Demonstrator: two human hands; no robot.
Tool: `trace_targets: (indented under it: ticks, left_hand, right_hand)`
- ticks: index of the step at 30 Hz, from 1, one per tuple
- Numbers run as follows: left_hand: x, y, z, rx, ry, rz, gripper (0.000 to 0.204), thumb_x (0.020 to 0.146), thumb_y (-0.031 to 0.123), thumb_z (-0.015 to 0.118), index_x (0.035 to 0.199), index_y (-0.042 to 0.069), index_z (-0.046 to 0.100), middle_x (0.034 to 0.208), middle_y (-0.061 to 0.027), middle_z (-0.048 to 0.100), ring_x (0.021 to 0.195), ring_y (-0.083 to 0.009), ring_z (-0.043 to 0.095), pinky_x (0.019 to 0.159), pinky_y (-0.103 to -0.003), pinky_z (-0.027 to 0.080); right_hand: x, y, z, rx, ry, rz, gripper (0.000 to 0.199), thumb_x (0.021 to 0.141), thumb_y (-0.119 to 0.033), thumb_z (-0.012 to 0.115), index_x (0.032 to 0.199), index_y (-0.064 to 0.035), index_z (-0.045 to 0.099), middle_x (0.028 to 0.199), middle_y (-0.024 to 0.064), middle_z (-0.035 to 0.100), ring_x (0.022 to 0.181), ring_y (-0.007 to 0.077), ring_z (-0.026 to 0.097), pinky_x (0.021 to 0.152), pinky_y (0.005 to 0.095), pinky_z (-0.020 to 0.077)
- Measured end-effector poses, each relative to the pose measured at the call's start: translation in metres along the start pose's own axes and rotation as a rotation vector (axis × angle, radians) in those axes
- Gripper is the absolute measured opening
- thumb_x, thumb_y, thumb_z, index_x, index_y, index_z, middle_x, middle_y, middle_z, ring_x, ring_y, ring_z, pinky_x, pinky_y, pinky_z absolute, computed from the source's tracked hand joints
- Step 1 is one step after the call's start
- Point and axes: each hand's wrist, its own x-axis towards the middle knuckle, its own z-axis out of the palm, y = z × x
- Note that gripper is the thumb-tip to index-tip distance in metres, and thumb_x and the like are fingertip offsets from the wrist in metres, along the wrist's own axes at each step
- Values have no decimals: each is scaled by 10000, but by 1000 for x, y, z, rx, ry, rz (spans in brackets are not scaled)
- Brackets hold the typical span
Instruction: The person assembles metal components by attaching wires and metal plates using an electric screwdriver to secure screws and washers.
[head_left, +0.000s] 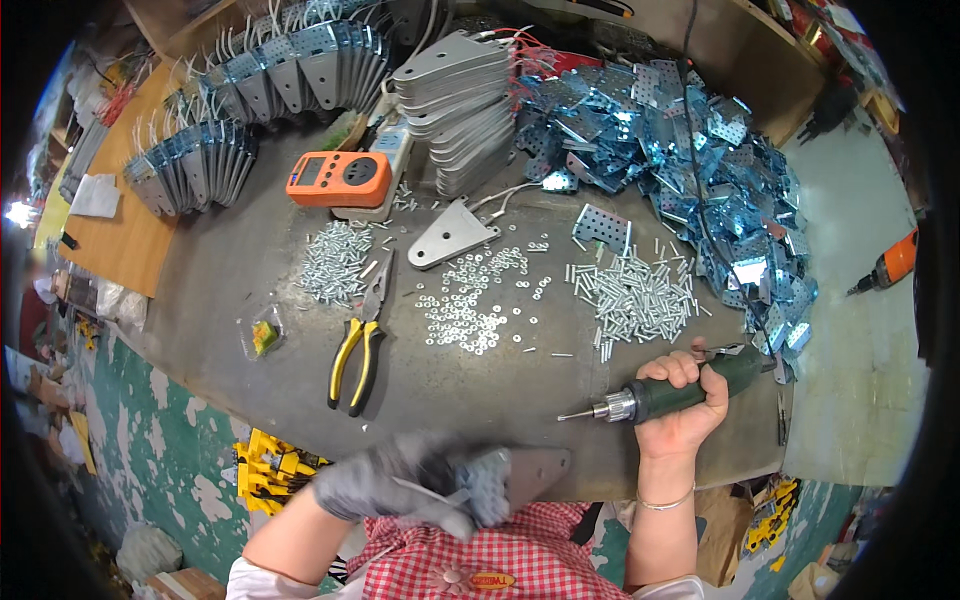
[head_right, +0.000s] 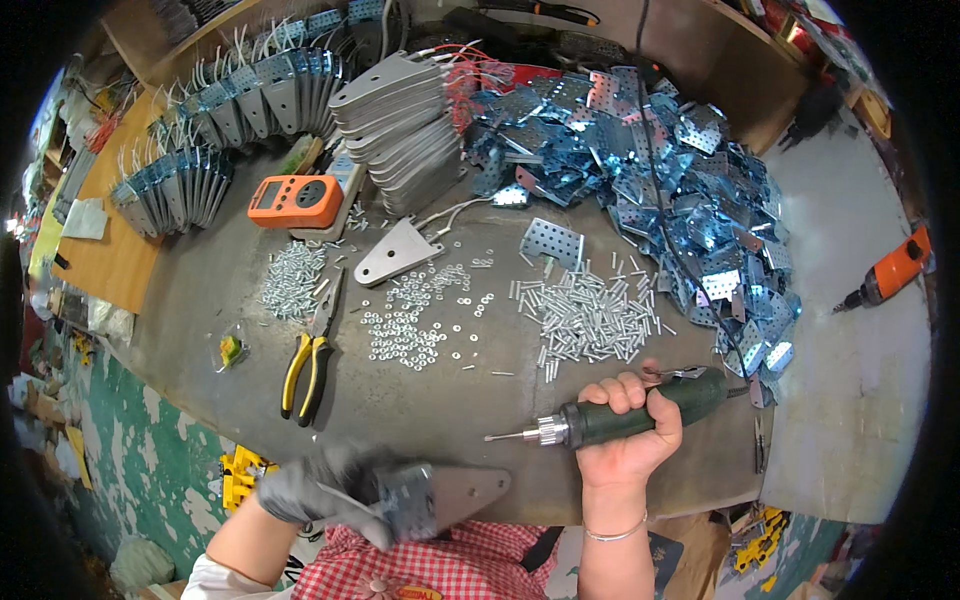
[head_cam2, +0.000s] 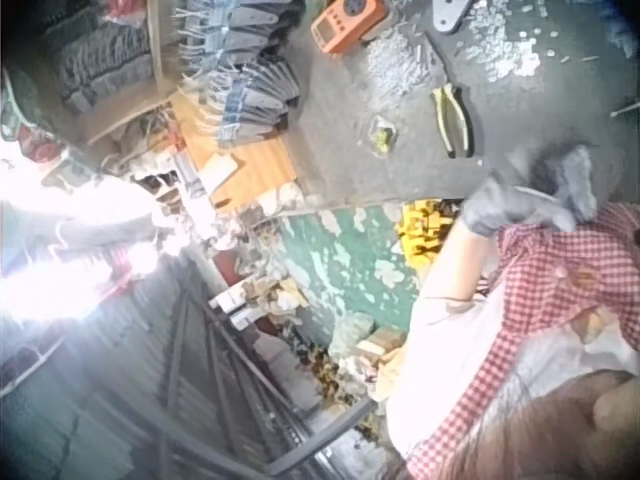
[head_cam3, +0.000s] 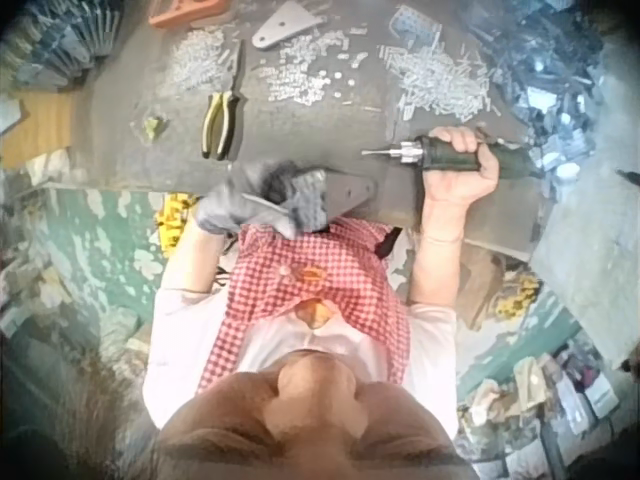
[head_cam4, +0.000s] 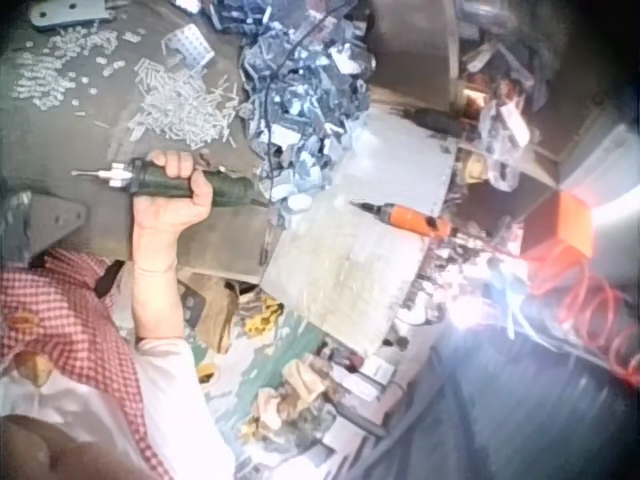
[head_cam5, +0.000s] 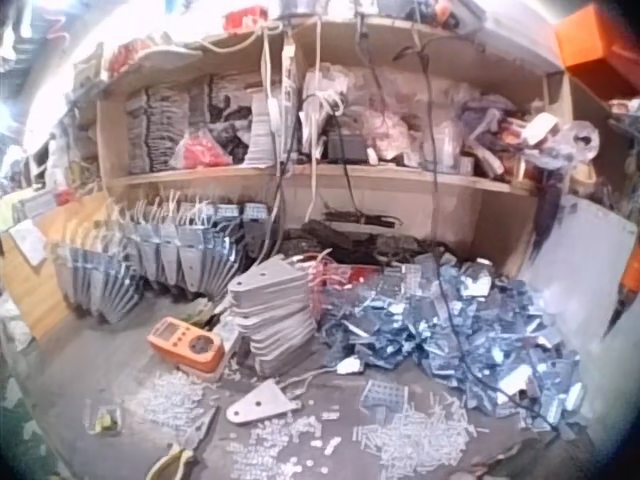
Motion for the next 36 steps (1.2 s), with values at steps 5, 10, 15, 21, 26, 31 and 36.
trace_targets:
  ticks: [5,10,15,21,26,31,36]
  left_hand:
    - [20,-53,32,955,162,460,485,748,290,865,1133,88,649,854,-82,690,769,-275,693,675,-355,531]
    - [25,-51,13,1106,136,301,331,868,240,704,1175,137,631,896,-103,672,762,-336,663,671,-414,537]
    - [50,-10,-29,1670,506,417,297,829,192,648,1089,50,666,1014,-132,651,968,-309,649,700,-407,545]
    - [59,21,-34,2163,261,158,283,852,198,595,1053,15,676,984,-136,658,989,-324,638,783,-406,543]
    - [57,2,-40,2026,344,304,238,851,152,675,1046,17,653,880,-111,659,861,-258,672,679,-346,553]
    - [28,-54,0,626,397,343,170,883,32,731,1022,35,632,887,-16,678,775,-91,631,689,-252,536]
    - [37,-78,5,315,385,279,221,897,127,747,1047,27,619,911,-29,696,800,-77,625,721,-262,546]
  right_hand:
    - [0,13,7,31,-48,26,325,793,-115,631,1118,-99,610,764,-4,519,692,134,488,772,339,438]
    - [-3,15,7,-44,-65,-1,336,801,-122,637,1135,-99,613,769,2,516,703,144,485,777,349,435]
    - [-4,18,9,-45,-103,3,356,796,-89,649,1148,-73,603,779,6,501,712,145,486,786,343,449]
    - [-5,17,11,-53,-96,8,358,788,-86,659,1142,-76,603,770,5,505,705,146,491,783,343,453]
    - [-6,16,10,-62,-88,-21,348,796,-95,664,1139,-76,605,771,3,502,703,144,486,780,340,450]
    - [-20,8,2,86,-103,51,296,805,-115,635,1100,-100,629,746,-5,502,691,136,470,767,335,425]
    - [-33,4,0,17,-41,-5,296,809,-113,628,1105,-100,620,743,-4,497,682,135,471,775,332,432]
